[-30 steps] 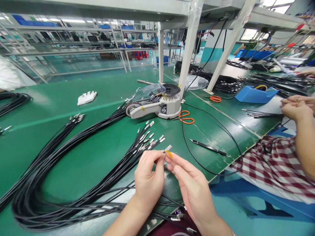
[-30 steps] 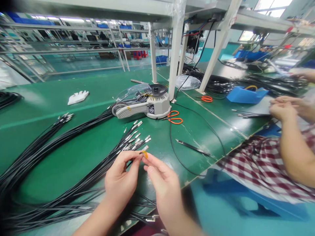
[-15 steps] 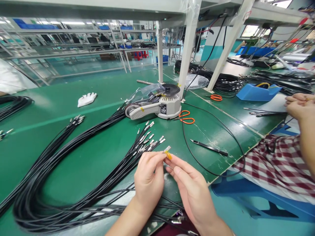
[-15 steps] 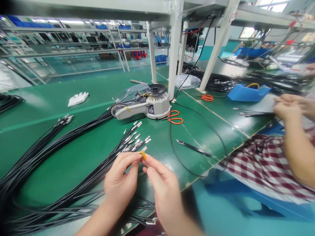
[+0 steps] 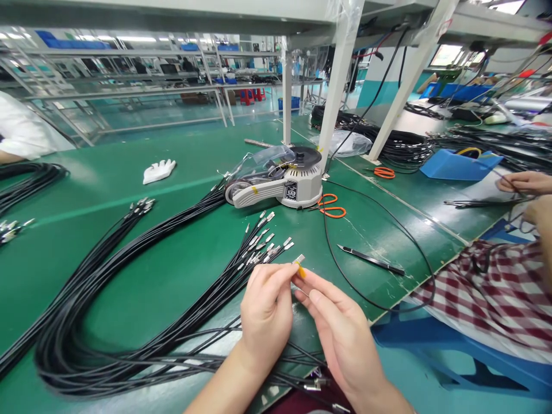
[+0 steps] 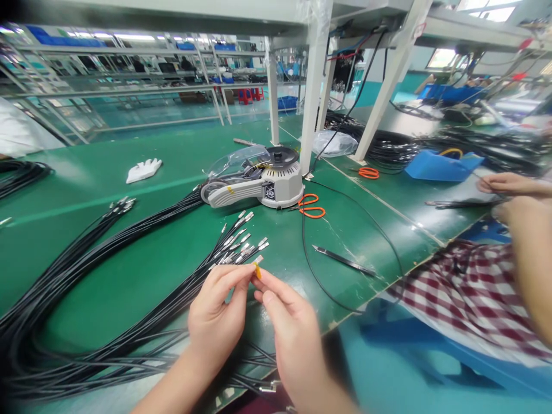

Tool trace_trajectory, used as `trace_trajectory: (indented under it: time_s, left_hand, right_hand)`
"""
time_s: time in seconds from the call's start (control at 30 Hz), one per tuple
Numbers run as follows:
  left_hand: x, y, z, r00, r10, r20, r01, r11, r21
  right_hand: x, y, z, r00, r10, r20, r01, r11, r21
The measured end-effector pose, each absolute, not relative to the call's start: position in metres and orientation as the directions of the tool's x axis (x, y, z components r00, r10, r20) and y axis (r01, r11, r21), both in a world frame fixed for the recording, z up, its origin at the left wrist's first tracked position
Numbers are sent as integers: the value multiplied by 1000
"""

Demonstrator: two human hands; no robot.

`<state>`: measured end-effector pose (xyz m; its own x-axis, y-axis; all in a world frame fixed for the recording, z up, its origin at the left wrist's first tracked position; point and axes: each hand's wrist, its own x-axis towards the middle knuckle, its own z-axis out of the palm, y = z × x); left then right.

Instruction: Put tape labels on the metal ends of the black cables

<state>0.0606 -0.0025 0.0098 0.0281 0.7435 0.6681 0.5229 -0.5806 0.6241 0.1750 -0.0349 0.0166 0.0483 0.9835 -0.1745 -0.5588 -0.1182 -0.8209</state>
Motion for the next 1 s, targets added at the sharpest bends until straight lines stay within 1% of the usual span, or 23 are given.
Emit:
trace_trajectory:
  time_s: [0.27, 0.43, 0.63, 0.8, 0.9, 1.0]
  left_hand:
    - [61, -2, 9, 30, 747, 664, 526, -577, 625]
    - [60, -1, 9, 37, 729, 683, 569, -577, 586]
    - [61, 3, 11, 32, 728, 684, 618, -553, 559]
    - [61, 3, 11, 70, 705, 706, 656, -565, 500]
    - [61, 3, 12, 89, 678, 729, 665, -586, 463]
    - [61, 3, 13, 82, 680, 729, 663, -583, 469]
  right_hand:
    - [174, -33, 18, 50, 982, -180, -572, -120, -811]
    - [174, -36, 15, 27, 984, -178, -576, -130, -807]
    - [182, -33, 7, 95, 981, -169, -476, -104, -873]
    - [182, -14, 15, 104, 978, -182, -359, -133, -924]
    - [178, -6, 15, 97, 981, -166, -305, -130, -943]
    - [177, -5, 13, 103, 983, -151, -273, -118, -955]
